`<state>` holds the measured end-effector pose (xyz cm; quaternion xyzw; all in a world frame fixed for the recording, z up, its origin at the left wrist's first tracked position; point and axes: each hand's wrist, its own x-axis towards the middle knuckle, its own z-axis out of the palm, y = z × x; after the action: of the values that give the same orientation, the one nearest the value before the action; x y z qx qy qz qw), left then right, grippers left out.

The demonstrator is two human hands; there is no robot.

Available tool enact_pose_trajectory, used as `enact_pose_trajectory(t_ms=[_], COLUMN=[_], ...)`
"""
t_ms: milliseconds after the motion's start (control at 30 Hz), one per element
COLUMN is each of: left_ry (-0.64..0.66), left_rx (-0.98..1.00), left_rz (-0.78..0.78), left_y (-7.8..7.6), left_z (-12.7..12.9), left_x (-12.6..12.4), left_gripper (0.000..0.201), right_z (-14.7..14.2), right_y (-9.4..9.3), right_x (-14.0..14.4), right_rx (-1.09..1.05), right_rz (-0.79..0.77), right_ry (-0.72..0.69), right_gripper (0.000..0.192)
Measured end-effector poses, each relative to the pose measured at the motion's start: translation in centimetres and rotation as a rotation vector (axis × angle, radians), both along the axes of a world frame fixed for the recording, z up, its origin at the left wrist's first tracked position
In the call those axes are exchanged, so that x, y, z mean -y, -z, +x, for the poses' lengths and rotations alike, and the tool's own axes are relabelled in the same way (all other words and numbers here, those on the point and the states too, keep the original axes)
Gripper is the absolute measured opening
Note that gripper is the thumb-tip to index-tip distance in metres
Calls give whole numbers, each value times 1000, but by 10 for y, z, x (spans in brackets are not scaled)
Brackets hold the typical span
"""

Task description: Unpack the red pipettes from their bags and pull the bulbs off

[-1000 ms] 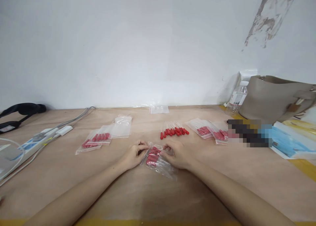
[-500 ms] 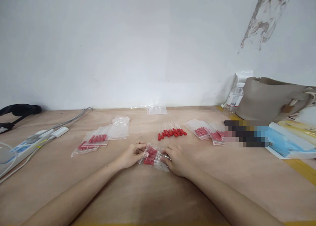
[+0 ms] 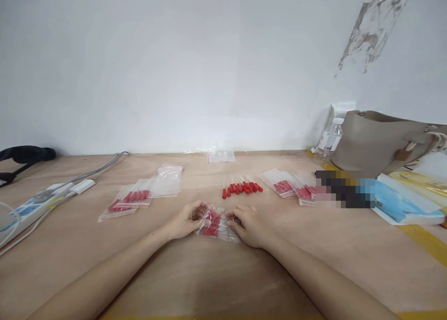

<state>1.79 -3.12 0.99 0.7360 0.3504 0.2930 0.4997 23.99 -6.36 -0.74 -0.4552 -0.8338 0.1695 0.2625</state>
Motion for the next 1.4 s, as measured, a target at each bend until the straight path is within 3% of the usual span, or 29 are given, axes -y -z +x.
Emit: enact_pose_trajectory(t_ms=[233, 333, 467, 633, 733, 1000, 1133, 1233, 1400], left_ry=[84, 56, 31, 134, 169, 83, 193, 242, 190], left_rx=[-264, -359, -401, -391, -347, -151, -146, -195, -325], left_rz=[250, 353, 497, 570, 544, 334, 181, 181, 254], left_y=[-5, -6, -9, -14, -12, -8, -7, -5, -8], left_z=[-2, -3, -5, -8, -10, -29, -28, -23, -18], left_x=[-1, 1, 5, 5, -1, -21, -20, -16, -10], left_gripper=[18, 14, 13, 16, 17, 20, 22, 22, 17], right_z=[0, 0, 0, 0, 0, 0, -1, -1, 0], right_y=[5, 5, 3, 2, 2, 1, 3, 4, 5], right_x=[-3, -3, -2, -1, -1, -2, -3, -3, -4], right_rx=[31, 13, 10, 27, 27, 32, 22, 23, 18], right_rz=[37, 43, 30, 31, 32, 9, 20, 32, 37], right_ry=[38, 39, 46, 52, 60, 80, 89, 96, 92], right_gripper=[23, 24, 25, 26, 26, 24, 24, 25, 26])
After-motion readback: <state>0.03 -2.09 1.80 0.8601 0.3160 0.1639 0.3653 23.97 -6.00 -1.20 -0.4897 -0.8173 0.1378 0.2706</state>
